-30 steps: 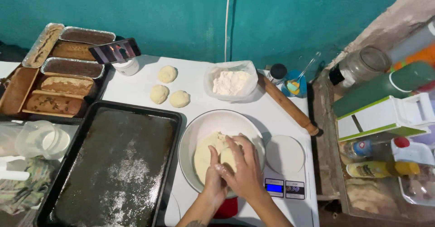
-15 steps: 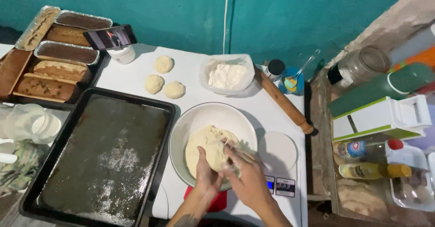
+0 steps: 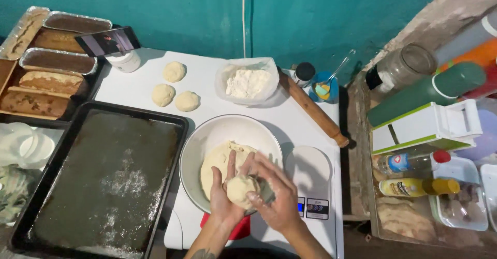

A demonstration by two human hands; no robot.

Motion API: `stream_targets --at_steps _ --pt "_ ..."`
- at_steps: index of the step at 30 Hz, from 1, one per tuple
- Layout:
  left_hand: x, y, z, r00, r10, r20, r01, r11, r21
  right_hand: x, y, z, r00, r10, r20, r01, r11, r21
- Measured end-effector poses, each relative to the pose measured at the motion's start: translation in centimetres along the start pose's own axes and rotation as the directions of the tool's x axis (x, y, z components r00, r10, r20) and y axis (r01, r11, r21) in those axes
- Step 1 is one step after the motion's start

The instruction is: Portioning and shaping dough into small round balls on a table.

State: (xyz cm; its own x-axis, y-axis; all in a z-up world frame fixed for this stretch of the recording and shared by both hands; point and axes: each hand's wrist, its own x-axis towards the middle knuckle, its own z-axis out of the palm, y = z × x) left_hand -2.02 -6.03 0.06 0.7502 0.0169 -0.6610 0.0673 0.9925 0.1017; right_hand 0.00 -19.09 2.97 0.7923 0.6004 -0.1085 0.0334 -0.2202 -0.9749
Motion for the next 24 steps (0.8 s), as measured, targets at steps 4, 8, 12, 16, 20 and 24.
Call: stream_targets --at_steps 4,8,12,16,20,24 --pt "1.1 -0.9 -0.9 0.957 0.002 0.289 -0.014 0.999 0.043 0.7 2.4 0.5 0.833 -0.524 -0.179 0.440 0.823 -0.359" --pt "0.3 -1.1 -0.5 0.984 -0.059 0.168 0.047 0.996 0.075 1.4 13.8 -0.3 0.836 -0.005 -0.549 0.155 0.962 0.227" --pt "2.8 0.4 -4.3 0.952 0.139 0.273 -0.292 0.681 0.672 1.4 13.6 -6.4 0.620 0.026 -0.785 0.123 0.984 0.129" --pt "4.2 1.3 -6.8 0.977 0.168 0.134 -0.214 0.699 0.682 1.0 16.6 -8.9 0.674 -0.221 -0.705 -0.103 0.917 -0.386" --pt "4.2 1.5 -7.7 0.981 0.166 0.101 -0.192 0.744 0.640 1.2 10.6 -7.9 0.855 -0.242 -0.459 -0.335 0.417 -0.845" --pt "4.5 2.2 -8.5 0.973 0.193 0.126 -0.227 0.707 0.669 1.5 7.3 -7.7 0.846 -0.246 -0.473 -0.365 0.381 -0.850"
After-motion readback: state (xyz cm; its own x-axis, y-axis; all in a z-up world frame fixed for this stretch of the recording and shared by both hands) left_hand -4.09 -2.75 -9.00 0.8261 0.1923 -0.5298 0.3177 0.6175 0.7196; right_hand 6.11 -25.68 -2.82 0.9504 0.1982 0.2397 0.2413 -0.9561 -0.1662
